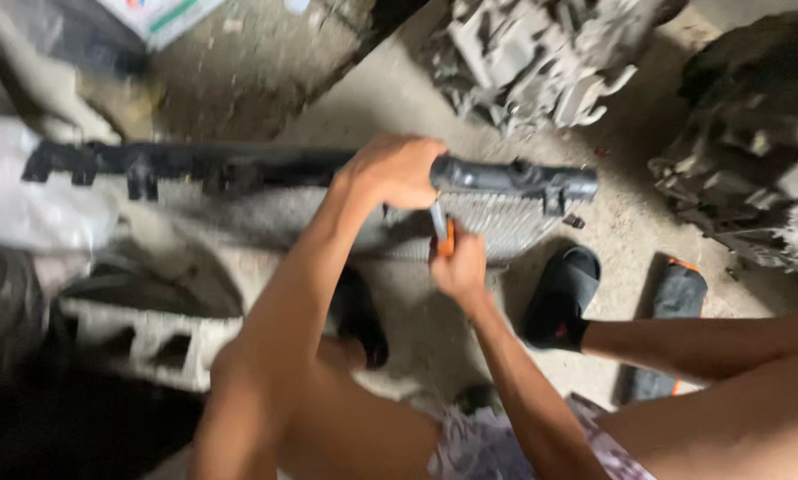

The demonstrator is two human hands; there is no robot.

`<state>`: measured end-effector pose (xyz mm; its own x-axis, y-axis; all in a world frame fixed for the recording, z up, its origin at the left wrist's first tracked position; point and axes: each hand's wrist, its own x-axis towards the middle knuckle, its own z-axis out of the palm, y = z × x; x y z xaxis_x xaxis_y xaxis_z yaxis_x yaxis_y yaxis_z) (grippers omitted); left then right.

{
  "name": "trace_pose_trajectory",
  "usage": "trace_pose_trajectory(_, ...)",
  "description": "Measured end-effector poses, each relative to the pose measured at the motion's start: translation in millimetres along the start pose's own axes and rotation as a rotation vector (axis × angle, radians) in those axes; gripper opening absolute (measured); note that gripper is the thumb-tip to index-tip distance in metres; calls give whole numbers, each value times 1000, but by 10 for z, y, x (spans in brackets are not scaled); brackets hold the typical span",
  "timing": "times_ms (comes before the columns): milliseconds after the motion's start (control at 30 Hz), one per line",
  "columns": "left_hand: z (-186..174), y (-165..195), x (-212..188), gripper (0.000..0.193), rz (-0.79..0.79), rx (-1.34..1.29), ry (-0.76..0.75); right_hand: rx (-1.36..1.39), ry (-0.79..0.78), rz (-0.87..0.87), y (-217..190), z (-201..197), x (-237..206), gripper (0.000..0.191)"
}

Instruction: The person sits on the floor and works on a car radiator, using pliers to pry and adjust a plastic end cap. They repeatedly reposition the radiator and apply force to the cap area.

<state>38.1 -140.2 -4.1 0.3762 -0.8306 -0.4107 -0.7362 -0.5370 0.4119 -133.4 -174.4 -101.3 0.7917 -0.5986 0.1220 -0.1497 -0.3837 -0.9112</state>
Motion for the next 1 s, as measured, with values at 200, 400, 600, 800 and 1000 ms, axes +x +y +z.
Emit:
trace_pose_trajectory(200,17,-29,18,52,7,14,43,220,41,27,4,43,-88,19)
trace_pose_trajectory(400,-17,6,0,53,21,32,46,128,141,-87,2,74,-17,11)
trace_pose_trajectory(600,-7,7,8,50,48,66,88,-154,146,-160,-44,71,-2,4)
trace_pose_trajectory(800,21,9,80,46,21,32,62,185,98,114,-72,99,-65,3)
trace_pose_trajectory(1000,19,35,50,45,6,-5,33,77,32,52,-75,141,-41,11)
